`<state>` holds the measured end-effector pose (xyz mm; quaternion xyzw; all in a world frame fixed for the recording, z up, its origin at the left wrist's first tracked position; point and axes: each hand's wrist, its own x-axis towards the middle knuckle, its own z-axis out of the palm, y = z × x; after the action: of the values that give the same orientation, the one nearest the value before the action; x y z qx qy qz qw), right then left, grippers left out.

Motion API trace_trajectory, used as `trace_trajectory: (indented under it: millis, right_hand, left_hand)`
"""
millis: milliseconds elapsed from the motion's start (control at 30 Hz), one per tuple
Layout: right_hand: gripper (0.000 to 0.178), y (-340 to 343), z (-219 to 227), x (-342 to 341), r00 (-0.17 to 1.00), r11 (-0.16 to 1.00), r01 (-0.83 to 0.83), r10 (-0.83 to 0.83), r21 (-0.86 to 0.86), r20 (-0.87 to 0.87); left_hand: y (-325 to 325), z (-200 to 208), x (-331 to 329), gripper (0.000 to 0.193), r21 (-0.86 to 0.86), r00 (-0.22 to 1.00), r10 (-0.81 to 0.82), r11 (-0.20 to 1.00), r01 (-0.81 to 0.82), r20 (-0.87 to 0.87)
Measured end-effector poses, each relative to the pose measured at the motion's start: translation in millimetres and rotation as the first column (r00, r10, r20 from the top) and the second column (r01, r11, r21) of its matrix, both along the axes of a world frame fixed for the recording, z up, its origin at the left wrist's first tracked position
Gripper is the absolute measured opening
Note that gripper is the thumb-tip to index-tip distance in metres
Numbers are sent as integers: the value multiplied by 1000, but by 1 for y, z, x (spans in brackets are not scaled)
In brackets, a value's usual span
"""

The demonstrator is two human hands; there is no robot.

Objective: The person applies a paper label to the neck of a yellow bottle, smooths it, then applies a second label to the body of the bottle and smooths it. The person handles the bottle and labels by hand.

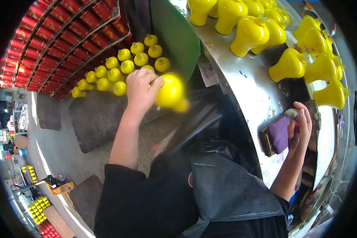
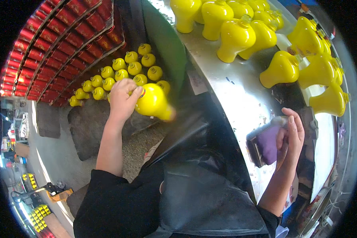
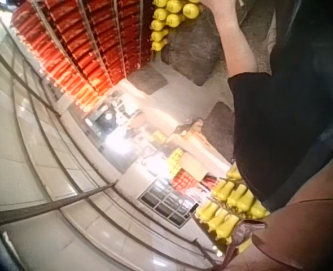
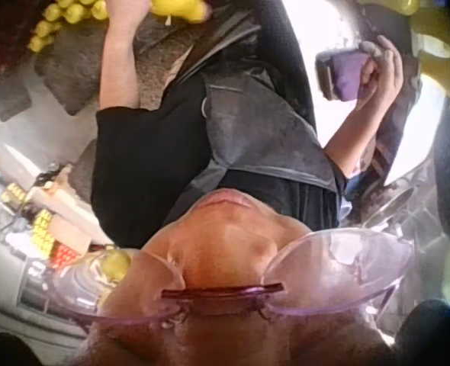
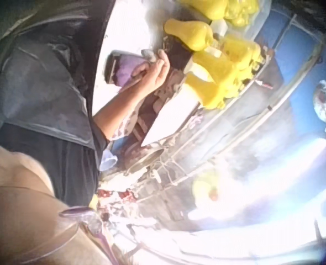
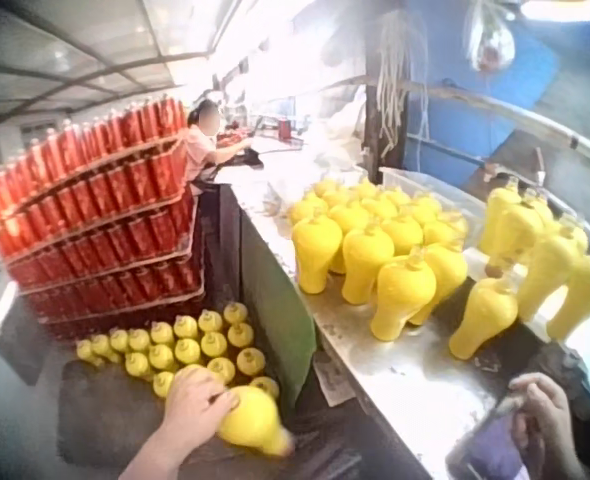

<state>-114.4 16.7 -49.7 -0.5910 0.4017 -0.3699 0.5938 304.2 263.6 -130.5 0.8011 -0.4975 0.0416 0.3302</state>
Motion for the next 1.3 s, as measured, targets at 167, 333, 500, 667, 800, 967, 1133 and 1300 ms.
trace_trajectory:
  millis: [167, 333, 500, 667, 800, 967, 1133, 1300]
  right_hand:
    - [28, -2, -3, 1, 993, 996, 68, -62, 64, -96]
    - [29, -6, -3, -5, 955, 968, 245, -232, 51, -185]
    - [30, -7, -12, -21, 932, 949, 296, -262, 111, -250]
    - [30, 4, -27, -33, 902, 923, 369, -327, 110, -282]
    - [30, 13, -38, -33, 887, 900, 401, -334, 171, -320]
    - [31, 20, -49, -25, 899, 913, 367, -298, 179, -322]
    - [27, 22, -50, -12, 899, 898, 382, -305, 220, -315]
    - [30, 29, -44, -4, 914, 897, 379, -322, 229, -248]
  left_hand:
    - [31, -123, 47, 17, 257, 945, 247, 919, -298, 215]
    - [38, -213, 90, 17, 350, 917, 306, 855, -384, 257]
    - [24, -266, 112, 18, 287, 907, 291, 880, -378, 303]
    - [13, -308, 126, 17, 358, 912, 291, 850, -386, 290]
    - [10, -337, 125, 17, 423, 934, 313, 833, -356, 169]
    - [13, -355, 123, 18, 389, 957, 224, 878, -280, 183]
    - [14, -333, 119, 16, 455, 962, 201, 850, -264, 184]
    - [-32, -241, 99, 16, 288, 957, 288, 917, -275, -4]
